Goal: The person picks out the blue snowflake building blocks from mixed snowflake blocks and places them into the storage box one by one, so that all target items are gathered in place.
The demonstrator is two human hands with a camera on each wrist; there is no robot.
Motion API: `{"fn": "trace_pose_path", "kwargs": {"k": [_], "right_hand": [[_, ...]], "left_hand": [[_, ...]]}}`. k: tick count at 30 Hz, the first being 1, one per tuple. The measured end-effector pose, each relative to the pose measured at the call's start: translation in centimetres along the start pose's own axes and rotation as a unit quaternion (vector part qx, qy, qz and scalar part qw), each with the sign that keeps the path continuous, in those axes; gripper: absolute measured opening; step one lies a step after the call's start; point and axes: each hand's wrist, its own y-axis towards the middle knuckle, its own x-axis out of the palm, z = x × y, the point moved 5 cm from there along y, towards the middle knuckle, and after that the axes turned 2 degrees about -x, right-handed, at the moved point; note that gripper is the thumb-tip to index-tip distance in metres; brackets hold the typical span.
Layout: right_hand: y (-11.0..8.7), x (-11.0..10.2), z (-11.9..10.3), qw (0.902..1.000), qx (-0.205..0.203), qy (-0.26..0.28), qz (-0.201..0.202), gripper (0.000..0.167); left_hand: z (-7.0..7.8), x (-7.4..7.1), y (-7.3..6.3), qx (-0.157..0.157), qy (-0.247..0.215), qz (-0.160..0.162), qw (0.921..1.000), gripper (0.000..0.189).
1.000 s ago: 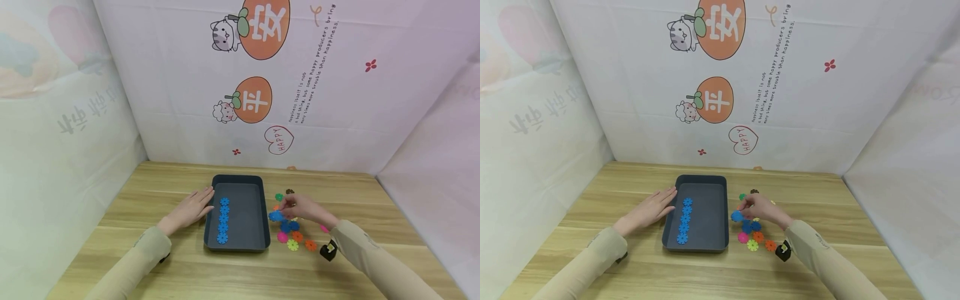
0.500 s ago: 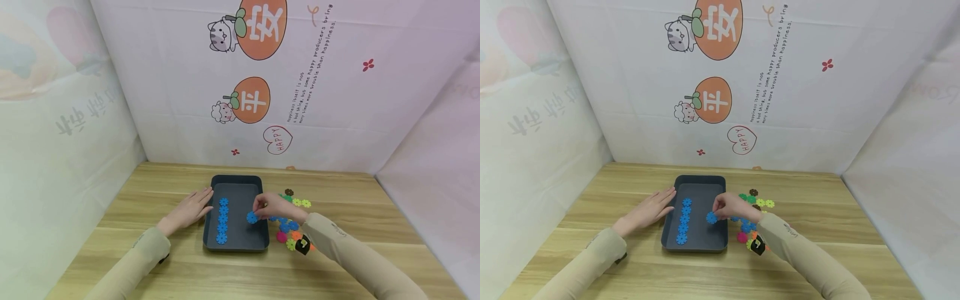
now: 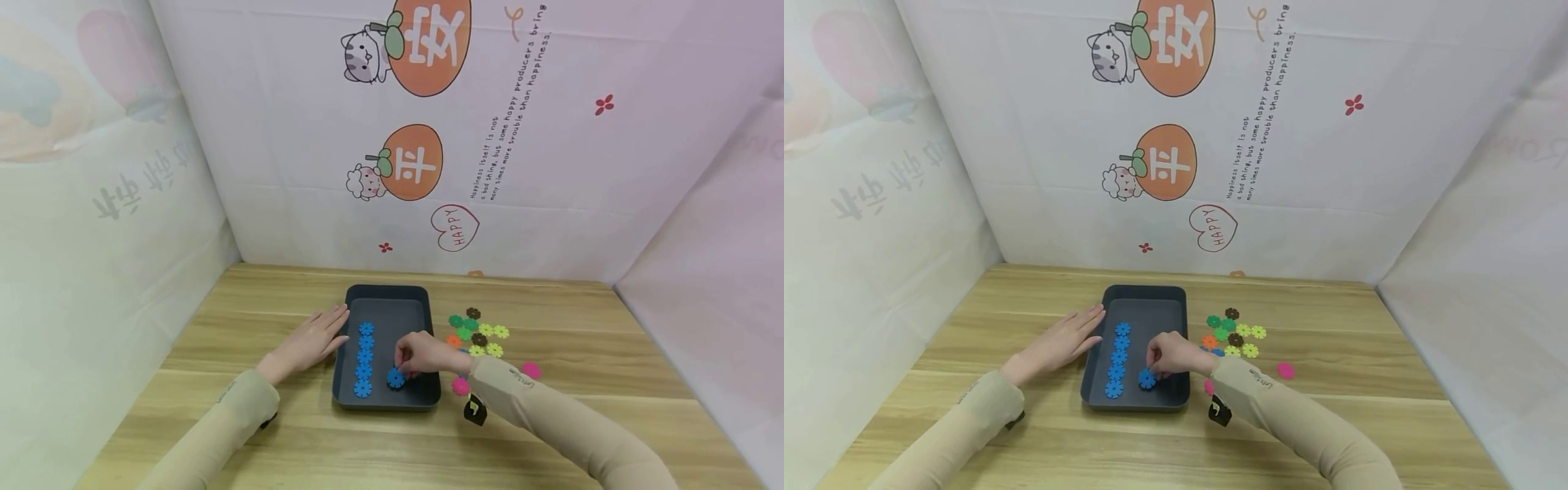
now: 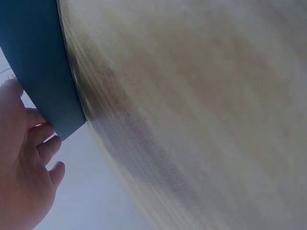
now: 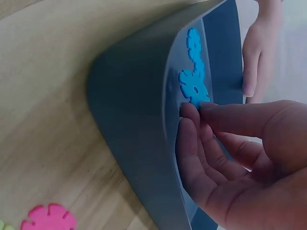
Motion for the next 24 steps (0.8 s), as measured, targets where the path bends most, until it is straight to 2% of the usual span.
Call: {"fn": "trace_pose_path", "kwargs": {"k": [15, 24], "right_hand": [[0.3, 1.2, 0.3, 0.9998, -0.002, 0.001, -0.022, 0.009], [0.2, 1.3, 0.2, 0.9992, -0.025, -0.022, -0.024, 0.011]], "left_hand": [[0.2, -0.2, 0.2, 0.002, 0.0, 0.003, 1.0, 0.06], [0.1, -0.1, 0.0, -0.004, 0.001, -0.006, 1.0, 0.061]]}}
